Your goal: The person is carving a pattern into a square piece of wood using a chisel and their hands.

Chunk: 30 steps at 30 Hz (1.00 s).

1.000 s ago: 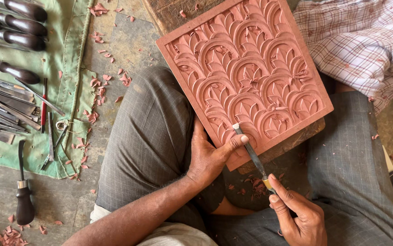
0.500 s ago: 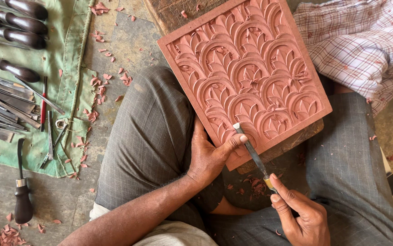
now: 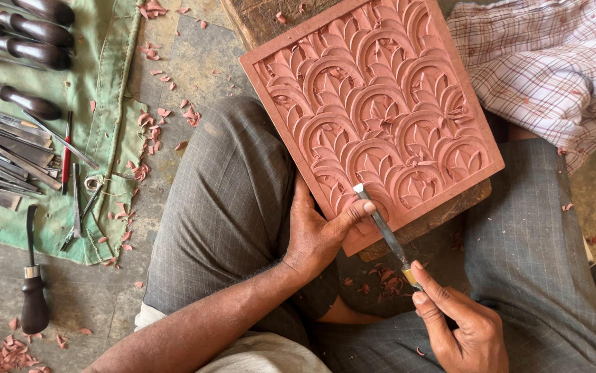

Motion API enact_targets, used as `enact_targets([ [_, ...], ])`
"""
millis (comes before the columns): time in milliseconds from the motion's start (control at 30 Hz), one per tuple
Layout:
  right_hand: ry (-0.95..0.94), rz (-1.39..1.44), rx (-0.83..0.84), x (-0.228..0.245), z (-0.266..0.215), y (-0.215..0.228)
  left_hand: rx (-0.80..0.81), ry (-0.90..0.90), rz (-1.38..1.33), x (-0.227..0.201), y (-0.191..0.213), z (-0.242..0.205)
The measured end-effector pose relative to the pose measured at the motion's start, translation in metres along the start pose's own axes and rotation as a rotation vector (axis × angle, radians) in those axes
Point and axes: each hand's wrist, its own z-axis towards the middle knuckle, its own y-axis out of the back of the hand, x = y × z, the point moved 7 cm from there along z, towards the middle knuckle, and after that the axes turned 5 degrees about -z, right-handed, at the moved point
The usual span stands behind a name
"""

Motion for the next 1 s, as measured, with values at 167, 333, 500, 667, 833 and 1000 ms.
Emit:
enact_targets([
  [167, 0.084, -0.012, -0.016, 0.010, 0.002, 0.001, -0.006, -0.018, 0.089, -0.001, 0.002, -0.001],
  [333, -0.108, -0.025, 0.058, -0.003, 0.001, 0.002, -0.022, -0.014, 0.045, 0.000, 0.002, -0.001],
  [500, -0.108, -0.024, 0.077, -0.001, 0.001, 0.004, -0.018, 0.000, 0.016, 0.002, 0.002, 0.000],
  [667, -0.175, -0.049, 0.111, -0.012, -0.002, 0.005, -0.017, 0.023, 0.062, 0.004, 0.003, 0.000],
  [833, -0.149, -0.016, 0.117, -0.018, -0.007, 0.004, -0.019, 0.018, -0.024, 0.006, 0.002, -0.001],
  [1000, -0.089, -0.029, 0.074, -0.003, 0.001, 0.006, -0.003, -0.001, 0.013, 0.006, 0.003, -0.001],
])
